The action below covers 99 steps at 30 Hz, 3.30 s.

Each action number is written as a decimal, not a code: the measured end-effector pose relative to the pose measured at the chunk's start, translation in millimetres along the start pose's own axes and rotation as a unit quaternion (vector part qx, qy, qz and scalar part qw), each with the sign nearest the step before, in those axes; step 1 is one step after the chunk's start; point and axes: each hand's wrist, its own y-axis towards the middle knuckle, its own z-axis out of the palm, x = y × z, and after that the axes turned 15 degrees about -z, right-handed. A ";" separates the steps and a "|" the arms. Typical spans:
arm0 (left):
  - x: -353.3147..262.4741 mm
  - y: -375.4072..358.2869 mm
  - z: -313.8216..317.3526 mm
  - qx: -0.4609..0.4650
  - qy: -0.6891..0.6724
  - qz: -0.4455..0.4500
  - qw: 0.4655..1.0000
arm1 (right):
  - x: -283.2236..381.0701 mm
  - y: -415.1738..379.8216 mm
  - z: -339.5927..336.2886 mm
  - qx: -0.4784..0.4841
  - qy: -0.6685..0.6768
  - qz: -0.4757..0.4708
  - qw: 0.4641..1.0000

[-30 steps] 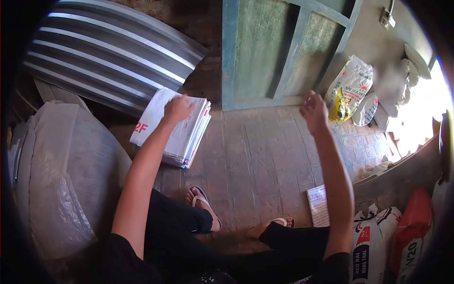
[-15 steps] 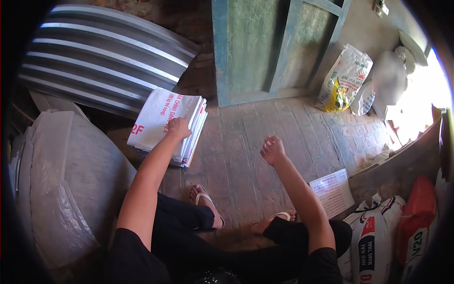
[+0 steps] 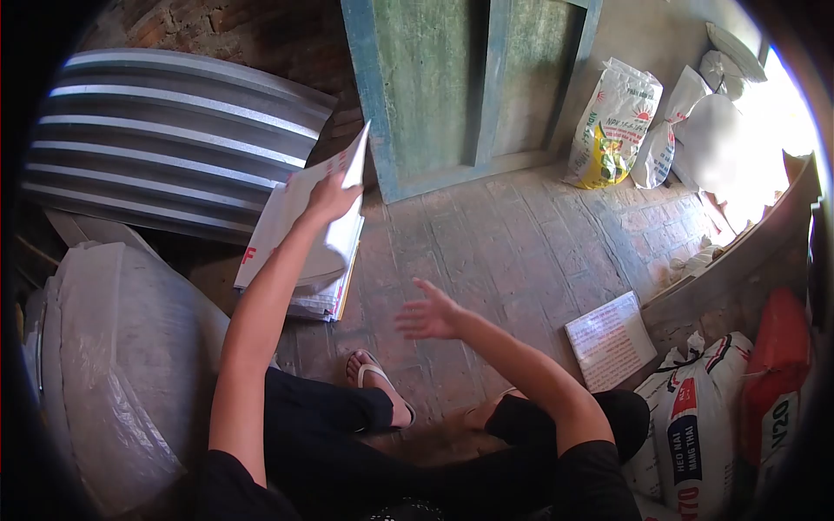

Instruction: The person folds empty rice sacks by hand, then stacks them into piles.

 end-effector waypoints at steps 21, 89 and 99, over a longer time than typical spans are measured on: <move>-110.2 -61.0 11.8 0.182 -0.695 -0.062 0.692 | 272.5 -233.7 -82.2 -0.241 -0.143 -0.597 0.752; 14.5 -237.3 330.2 0.161 0.015 0.178 0.971 | -38.1 -172.2 -312.9 -0.541 0.175 -0.523 0.635; 53.3 -137.1 296.7 -0.191 -0.255 -0.181 0.930 | -100.5 -203.6 -341.1 -0.439 0.330 -0.562 0.618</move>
